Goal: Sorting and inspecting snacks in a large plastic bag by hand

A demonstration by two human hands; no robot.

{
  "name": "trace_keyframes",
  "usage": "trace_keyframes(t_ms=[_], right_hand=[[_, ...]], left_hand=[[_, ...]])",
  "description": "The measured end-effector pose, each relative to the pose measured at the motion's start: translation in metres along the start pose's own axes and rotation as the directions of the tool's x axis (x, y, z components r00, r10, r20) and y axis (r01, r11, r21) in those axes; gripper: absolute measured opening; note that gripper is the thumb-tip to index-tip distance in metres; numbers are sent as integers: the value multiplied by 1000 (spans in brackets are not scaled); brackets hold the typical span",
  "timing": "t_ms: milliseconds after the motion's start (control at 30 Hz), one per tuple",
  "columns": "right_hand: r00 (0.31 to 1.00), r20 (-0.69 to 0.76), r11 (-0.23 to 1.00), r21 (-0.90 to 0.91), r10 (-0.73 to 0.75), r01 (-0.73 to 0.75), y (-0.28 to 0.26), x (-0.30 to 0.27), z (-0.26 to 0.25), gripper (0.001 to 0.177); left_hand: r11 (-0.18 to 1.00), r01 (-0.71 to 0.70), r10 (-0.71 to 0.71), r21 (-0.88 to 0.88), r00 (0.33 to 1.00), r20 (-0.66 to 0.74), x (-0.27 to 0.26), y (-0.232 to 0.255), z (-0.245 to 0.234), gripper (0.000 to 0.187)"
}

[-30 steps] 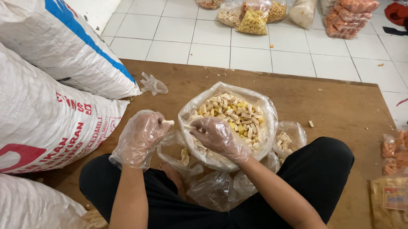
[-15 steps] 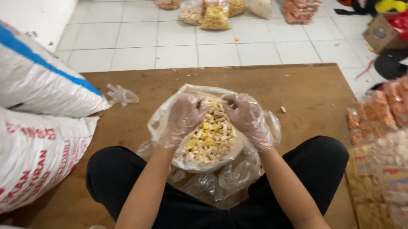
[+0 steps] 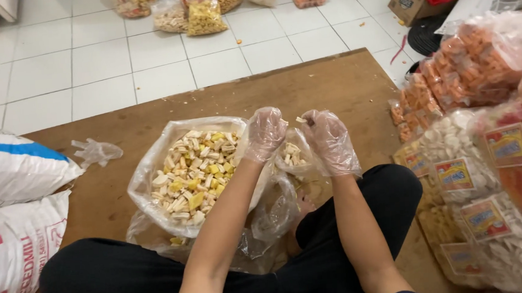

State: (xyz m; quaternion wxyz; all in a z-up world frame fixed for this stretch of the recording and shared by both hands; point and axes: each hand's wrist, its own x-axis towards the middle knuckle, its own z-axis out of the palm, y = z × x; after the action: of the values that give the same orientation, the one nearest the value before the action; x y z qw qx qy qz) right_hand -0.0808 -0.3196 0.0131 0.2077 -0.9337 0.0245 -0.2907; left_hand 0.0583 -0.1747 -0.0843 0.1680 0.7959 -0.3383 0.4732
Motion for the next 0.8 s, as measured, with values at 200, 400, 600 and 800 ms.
trace_keyframes(t_ms=[200, 400, 600, 800], right_hand=[[998, -58, 993, 112, -22, 28, 9, -5, 2, 23], [998, -31, 986, 160, 53, -48, 22, -4, 7, 28], [999, -19, 988, 146, 46, -43, -18, 0, -2, 22], [997, 24, 984, 165, -72, 67, -67, -10, 32, 13]], left_hand=[[996, 80, -58, -52, 939, 338, 14, 33, 28, 6], [992, 75, -29, -100, 917, 399, -7, 27, 49, 25], [902, 286, -170, -324, 924, 341, -11, -5, -3, 30], [924, 264, -118, -278, 887, 447, -17, -48, -118, 12]])
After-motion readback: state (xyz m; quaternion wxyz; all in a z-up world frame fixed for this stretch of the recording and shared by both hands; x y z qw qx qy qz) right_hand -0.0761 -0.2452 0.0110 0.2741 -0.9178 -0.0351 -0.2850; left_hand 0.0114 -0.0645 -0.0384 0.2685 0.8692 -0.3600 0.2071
